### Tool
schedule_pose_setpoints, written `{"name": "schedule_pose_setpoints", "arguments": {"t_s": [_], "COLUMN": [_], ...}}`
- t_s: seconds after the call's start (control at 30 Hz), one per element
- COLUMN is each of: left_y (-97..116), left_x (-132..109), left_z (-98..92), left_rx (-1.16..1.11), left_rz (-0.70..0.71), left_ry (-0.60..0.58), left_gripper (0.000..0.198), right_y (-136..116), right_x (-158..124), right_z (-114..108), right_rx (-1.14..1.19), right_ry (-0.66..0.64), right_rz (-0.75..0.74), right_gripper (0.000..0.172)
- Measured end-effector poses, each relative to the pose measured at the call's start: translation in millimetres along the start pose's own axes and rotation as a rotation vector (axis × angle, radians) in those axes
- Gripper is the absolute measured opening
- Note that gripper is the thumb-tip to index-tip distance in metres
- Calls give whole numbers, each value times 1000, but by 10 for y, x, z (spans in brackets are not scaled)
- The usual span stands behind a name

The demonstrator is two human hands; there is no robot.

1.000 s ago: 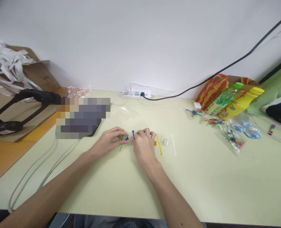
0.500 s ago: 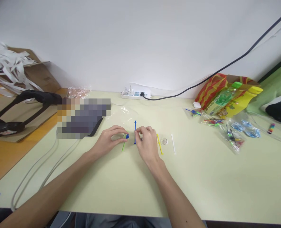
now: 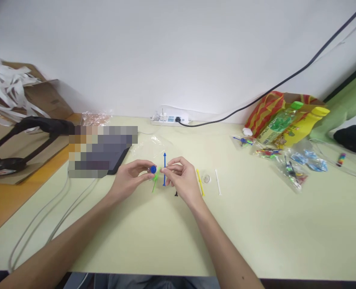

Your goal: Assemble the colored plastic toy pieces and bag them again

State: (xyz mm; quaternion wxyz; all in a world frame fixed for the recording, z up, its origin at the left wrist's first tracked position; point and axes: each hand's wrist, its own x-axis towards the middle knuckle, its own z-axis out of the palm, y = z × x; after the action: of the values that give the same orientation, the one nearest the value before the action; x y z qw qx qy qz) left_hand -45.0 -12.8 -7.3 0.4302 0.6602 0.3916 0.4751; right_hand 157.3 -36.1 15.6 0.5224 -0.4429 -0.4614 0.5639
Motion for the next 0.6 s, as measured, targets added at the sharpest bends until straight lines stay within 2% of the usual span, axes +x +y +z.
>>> {"name": "schedule_pose_setpoints", "arguments": {"t_s": [0.07, 0.23, 0.4, 0.6], "left_y": [6, 22, 61, 82], "left_x": [6, 12, -2, -3], "left_z": [3, 1, -4, -7], "left_rx": [-27, -49, -82, -94], "left_rz": [-24, -61, -107, -116], "left_ry": [0, -57, -138, -131], "left_gripper": [32, 29, 30, 30], "right_y": [15, 71, 52, 57], "right_x": [3, 2, -9, -5], "right_z": [-15, -49, -53, -67], "right_rx": [34, 65, 77, 54], "right_ry": [-34, -126, -226, -240], "right_rz": [-5, -6, 55, 67], "right_gripper": [42, 32, 31, 30]}}
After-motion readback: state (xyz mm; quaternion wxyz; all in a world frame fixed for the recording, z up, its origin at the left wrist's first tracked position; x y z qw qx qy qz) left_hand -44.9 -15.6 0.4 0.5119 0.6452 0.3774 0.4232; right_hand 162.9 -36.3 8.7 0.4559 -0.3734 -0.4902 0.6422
